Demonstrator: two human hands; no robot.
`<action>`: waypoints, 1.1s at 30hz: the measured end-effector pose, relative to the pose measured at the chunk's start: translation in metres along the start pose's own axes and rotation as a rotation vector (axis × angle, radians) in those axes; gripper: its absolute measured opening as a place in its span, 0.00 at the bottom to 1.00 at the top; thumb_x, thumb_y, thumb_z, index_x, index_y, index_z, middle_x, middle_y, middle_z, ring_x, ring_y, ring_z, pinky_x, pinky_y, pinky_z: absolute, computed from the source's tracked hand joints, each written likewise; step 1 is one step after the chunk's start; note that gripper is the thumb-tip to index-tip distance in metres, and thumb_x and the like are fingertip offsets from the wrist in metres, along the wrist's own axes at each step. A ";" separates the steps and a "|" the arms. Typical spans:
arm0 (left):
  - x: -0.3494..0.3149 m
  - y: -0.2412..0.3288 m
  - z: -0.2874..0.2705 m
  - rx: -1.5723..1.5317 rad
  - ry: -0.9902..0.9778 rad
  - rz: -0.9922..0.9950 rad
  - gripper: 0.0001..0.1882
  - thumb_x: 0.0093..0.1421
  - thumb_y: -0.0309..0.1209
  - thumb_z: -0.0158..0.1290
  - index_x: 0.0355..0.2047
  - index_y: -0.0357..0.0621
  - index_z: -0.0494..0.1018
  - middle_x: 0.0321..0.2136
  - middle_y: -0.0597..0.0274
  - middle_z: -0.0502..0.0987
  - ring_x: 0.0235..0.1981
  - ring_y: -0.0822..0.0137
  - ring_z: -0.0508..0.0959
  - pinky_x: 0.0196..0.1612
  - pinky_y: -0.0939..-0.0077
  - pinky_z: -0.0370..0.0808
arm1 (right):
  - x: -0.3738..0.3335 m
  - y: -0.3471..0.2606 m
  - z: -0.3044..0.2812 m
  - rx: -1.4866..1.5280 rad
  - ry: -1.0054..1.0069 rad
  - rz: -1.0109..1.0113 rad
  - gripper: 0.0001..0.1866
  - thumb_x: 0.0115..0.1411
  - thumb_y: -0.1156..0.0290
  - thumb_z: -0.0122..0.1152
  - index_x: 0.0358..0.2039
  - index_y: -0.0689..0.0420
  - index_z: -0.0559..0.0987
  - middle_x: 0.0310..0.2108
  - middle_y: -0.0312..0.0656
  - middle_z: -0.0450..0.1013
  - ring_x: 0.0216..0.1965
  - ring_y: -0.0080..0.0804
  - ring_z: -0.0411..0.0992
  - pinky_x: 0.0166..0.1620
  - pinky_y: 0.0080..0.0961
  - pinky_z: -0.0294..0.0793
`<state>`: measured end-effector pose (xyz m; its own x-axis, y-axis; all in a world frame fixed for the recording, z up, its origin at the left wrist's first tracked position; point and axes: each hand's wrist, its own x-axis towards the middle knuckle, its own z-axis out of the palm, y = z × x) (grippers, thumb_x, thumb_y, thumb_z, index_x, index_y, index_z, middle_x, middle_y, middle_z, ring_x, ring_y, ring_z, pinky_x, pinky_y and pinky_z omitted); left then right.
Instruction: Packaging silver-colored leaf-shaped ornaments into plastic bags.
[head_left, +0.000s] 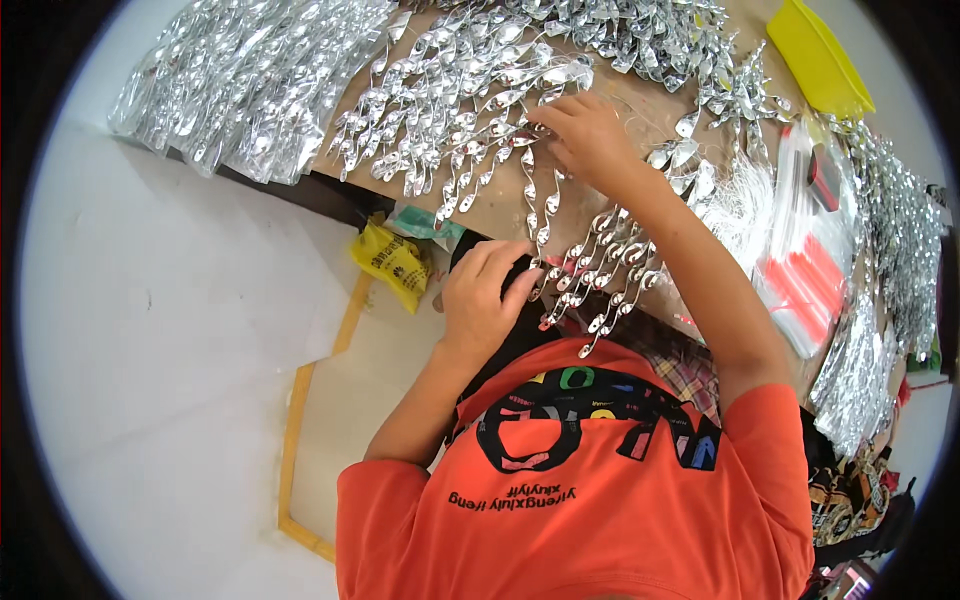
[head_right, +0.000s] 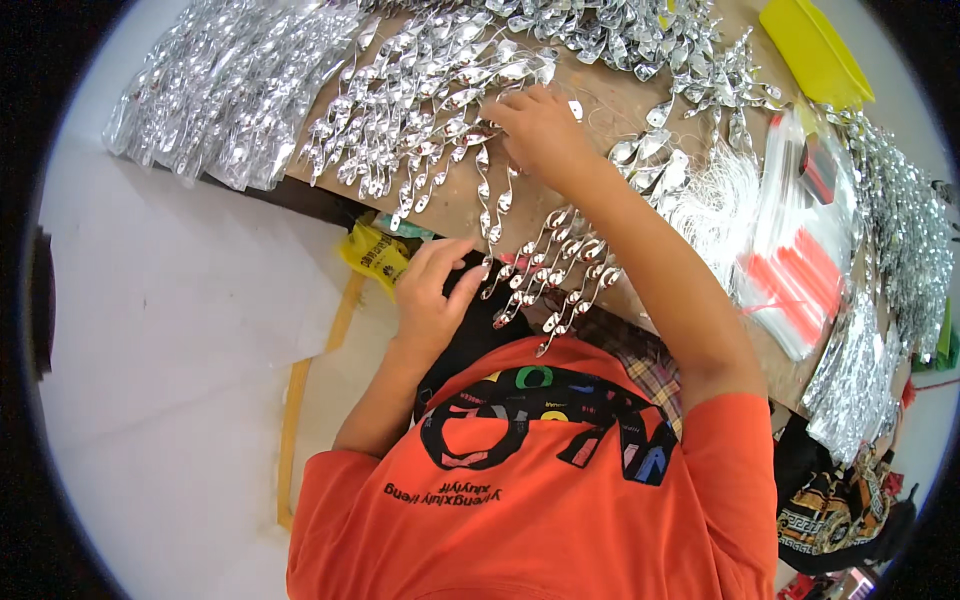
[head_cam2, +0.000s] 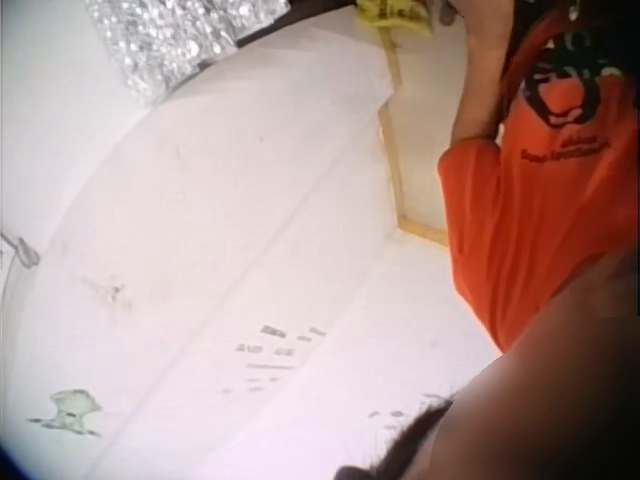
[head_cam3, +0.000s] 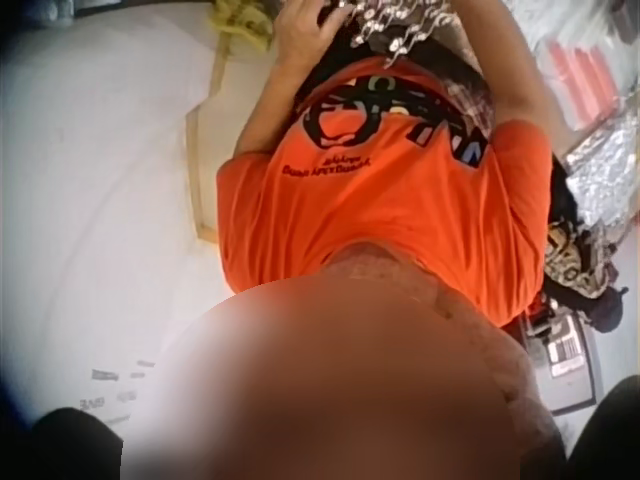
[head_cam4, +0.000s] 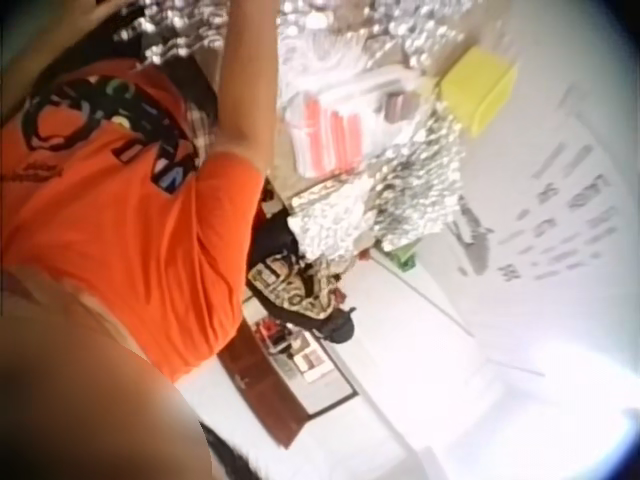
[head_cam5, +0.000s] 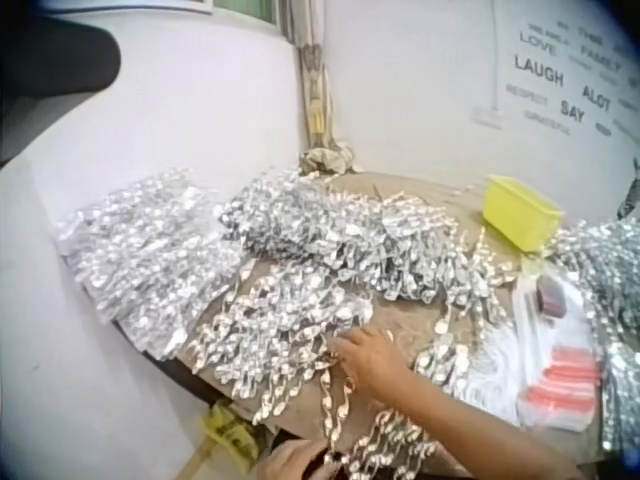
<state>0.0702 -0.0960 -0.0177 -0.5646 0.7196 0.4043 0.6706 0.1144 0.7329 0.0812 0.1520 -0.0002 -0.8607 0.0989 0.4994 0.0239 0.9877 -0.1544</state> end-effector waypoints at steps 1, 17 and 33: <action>0.000 -0.003 -0.002 0.017 0.020 -0.015 0.15 0.51 0.28 0.60 0.39 0.41 0.74 0.34 0.57 0.75 0.35 0.55 0.76 0.38 0.65 0.72 | 0.002 0.000 0.002 -0.037 -0.077 -0.013 0.21 0.48 0.76 0.62 0.44 0.49 0.76 0.41 0.36 0.72 0.45 0.38 0.68 0.49 0.37 0.64; 0.058 -0.053 -0.049 0.225 0.378 0.009 0.09 0.54 0.19 0.54 0.37 0.39 0.77 0.36 0.57 0.74 0.35 0.59 0.76 0.36 0.71 0.73 | -0.005 0.006 -0.002 -0.064 -0.110 -0.013 0.18 0.43 0.77 0.59 0.38 0.50 0.74 0.38 0.35 0.72 0.41 0.38 0.68 0.45 0.35 0.66; 0.051 -0.054 -0.052 0.241 0.412 0.031 0.09 0.56 0.18 0.52 0.38 0.40 0.76 0.35 0.57 0.76 0.34 0.58 0.77 0.36 0.69 0.74 | -0.040 0.038 -0.059 0.165 -0.390 0.005 0.20 0.41 0.87 0.53 0.36 0.55 0.78 0.38 0.42 0.73 0.43 0.47 0.70 0.47 0.36 0.70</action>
<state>-0.0193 -0.1009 -0.0083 -0.6537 0.3992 0.6429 0.7551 0.2879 0.5890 0.1465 0.1926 0.0244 -0.9895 0.0190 0.1434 -0.0261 0.9517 -0.3058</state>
